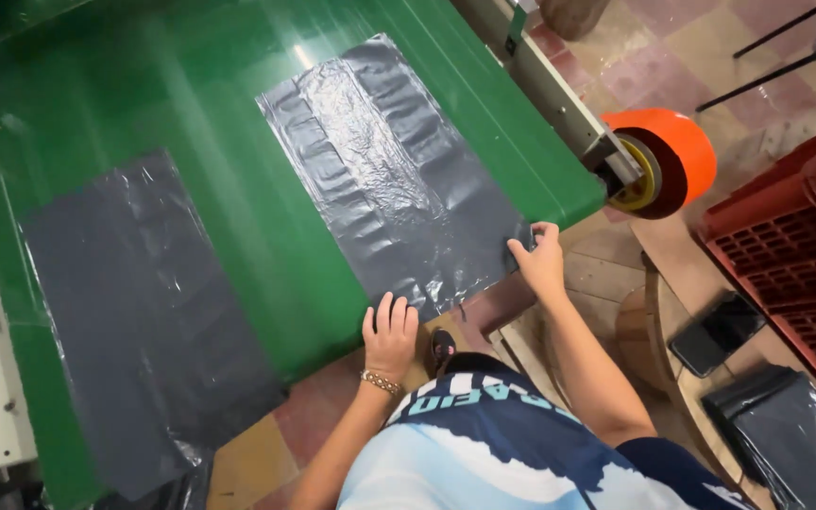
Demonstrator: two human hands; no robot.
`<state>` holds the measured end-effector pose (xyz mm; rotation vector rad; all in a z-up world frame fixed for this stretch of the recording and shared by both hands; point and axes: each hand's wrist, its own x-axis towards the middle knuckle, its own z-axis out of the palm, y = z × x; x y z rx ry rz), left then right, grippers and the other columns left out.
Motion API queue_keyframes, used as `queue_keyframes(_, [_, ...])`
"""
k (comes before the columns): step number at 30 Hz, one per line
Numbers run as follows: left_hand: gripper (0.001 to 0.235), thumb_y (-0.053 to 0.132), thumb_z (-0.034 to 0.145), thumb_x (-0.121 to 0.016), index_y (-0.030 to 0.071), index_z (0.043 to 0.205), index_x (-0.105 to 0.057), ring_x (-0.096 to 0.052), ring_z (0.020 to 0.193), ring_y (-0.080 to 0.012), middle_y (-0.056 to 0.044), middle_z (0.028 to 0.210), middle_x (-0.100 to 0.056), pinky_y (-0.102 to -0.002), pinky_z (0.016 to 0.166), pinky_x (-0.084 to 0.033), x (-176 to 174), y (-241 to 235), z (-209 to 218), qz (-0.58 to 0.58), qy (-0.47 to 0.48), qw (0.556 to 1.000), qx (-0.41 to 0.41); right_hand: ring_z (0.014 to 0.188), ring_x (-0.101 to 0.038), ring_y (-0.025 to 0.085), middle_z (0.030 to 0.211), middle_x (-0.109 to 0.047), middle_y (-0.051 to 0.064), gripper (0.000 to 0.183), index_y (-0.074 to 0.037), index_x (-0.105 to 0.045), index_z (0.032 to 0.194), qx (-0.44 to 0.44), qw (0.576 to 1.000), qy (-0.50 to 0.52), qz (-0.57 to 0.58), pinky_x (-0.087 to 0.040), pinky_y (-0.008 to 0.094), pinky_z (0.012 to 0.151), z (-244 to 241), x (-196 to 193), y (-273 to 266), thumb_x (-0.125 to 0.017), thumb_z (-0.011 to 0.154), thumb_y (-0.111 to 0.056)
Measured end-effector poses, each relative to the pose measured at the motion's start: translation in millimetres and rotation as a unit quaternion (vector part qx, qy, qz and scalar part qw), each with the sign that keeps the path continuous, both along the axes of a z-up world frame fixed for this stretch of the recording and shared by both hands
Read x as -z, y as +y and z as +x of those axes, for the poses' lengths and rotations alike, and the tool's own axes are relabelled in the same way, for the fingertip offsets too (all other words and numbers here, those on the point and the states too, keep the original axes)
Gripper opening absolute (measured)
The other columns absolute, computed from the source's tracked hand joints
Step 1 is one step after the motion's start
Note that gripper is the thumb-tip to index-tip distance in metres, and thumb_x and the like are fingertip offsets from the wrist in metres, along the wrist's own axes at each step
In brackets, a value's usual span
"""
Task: Folding plastic bags and placing them into a storage crate at a factory workstation.
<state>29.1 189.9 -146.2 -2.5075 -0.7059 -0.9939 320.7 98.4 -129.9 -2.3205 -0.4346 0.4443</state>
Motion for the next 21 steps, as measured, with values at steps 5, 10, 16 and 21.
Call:
queue_keyframes(5, [0.019, 0.021, 0.101, -0.045, 0.023, 0.089, -0.059, -0.064, 0.110, -0.0195, 0.004, 0.106, -0.065, -0.041, 0.092, -0.046, 3, 32, -7, -0.032, 0.026, 0.995, 0.087, 0.095, -0.062, 0.023, 0.109, -0.066, 0.022, 0.070, -0.014, -0.041, 0.153, -0.072, 0.954, 0.132, 0.259, -0.056, 0.036, 0.083, 16, -50, 7, -0.067, 0.088, -0.002])
queue_keyframes(10, [0.007, 0.024, 0.080, -0.063, 0.026, 0.087, -0.063, -0.065, 0.092, -0.0151, 0.009, 0.091, -0.064, -0.032, 0.072, -0.047, -78, 44, -23, -0.260, 0.008, 0.954, 0.145, 0.101, -0.062, 0.022, 0.104, -0.067, 0.014, 0.019, -0.003, -0.070, 0.107, -0.214, 0.914, 0.202, 0.280, -0.048, 0.034, 0.088, 61, -53, -12, -0.070, 0.089, -0.010])
queue_keyframes(16, [0.014, 0.015, 0.076, -0.081, 0.019, 0.087, -0.073, -0.071, 0.087, -0.0227, 0.001, 0.087, -0.073, -0.034, 0.081, -0.055, -157, 105, -16, -0.495, -0.149, 0.844, 0.141, 0.063, -0.076, 0.029, 0.069, -0.067, 0.021, 0.089, 0.011, -0.056, 0.124, -0.318, 0.755, 0.430, 0.380, -0.062, 0.035, 0.050, 101, -87, 47, -0.069, 0.082, -0.067])
queue_keyframes(21, [0.017, 0.003, 0.082, -0.077, 0.010, 0.094, -0.069, -0.071, 0.093, -0.0299, -0.010, 0.093, -0.072, -0.039, 0.085, -0.054, -140, 232, 36, -0.470, -0.212, 0.855, 0.063, 0.073, -0.077, 0.031, 0.084, -0.072, 0.027, 0.098, 0.013, -0.043, 0.141, -0.342, 0.671, 0.544, 0.370, -0.065, 0.038, 0.050, 133, -93, 197, -0.050, 0.093, -0.072])
